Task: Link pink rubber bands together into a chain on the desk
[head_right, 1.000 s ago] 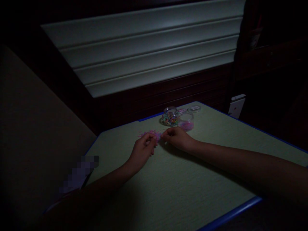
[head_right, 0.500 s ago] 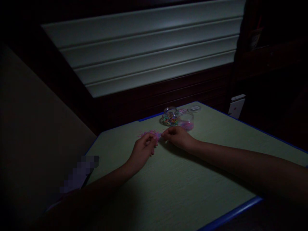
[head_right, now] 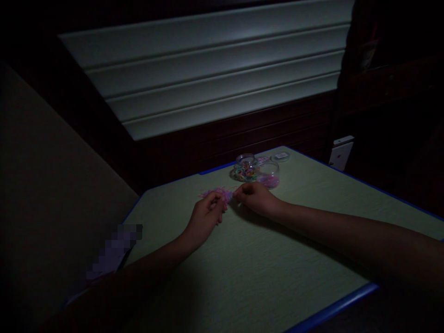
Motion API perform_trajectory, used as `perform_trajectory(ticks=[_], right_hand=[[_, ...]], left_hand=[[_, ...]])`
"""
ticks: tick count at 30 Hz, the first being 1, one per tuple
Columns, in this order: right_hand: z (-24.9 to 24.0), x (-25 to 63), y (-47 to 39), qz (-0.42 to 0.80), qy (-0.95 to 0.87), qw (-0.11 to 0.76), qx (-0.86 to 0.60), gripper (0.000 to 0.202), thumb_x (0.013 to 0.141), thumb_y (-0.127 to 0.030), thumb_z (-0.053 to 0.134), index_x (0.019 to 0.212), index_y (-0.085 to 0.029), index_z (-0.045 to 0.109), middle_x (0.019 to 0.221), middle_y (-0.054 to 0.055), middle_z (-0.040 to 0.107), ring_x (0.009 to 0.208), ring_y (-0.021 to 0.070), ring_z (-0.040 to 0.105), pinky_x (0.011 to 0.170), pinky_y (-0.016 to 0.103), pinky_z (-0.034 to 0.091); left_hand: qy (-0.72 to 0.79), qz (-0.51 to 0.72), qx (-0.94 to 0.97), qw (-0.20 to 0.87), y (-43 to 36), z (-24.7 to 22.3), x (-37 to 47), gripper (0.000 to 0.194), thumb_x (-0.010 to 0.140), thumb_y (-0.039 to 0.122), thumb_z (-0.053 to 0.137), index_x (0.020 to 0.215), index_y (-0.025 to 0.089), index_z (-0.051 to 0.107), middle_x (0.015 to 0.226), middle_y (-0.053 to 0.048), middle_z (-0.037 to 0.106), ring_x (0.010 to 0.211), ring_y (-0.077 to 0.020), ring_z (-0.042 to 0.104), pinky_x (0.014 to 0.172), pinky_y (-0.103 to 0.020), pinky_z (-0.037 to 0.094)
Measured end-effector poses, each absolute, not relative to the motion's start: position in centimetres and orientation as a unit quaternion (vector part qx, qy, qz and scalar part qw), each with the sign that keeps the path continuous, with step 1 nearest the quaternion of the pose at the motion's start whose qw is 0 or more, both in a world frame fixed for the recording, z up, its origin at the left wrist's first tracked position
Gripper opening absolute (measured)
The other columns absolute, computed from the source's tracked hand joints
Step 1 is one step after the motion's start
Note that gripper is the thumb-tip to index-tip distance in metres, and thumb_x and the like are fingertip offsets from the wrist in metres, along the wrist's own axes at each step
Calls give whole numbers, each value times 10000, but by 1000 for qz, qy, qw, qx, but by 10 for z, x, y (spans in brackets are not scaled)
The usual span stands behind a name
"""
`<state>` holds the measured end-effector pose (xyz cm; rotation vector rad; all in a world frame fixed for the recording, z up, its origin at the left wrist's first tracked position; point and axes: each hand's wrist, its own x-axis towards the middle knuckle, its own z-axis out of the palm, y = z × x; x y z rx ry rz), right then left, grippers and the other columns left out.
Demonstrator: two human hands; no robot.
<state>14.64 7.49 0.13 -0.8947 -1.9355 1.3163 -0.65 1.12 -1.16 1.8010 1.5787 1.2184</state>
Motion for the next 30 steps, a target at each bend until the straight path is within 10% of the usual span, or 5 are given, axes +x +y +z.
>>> perform_trajectory(ticks=[30], right_hand=[[-3, 145, 78, 495, -736, 320, -334, 241, 704, -355, 498, 738, -122, 550, 592, -12, 475, 488, 64, 389, 463, 196, 304]], left_hand=[[582, 444, 645, 219, 13, -12, -6, 249, 785, 339, 396, 968, 198, 486, 683, 20, 522, 472, -52, 447, 449, -174, 339]])
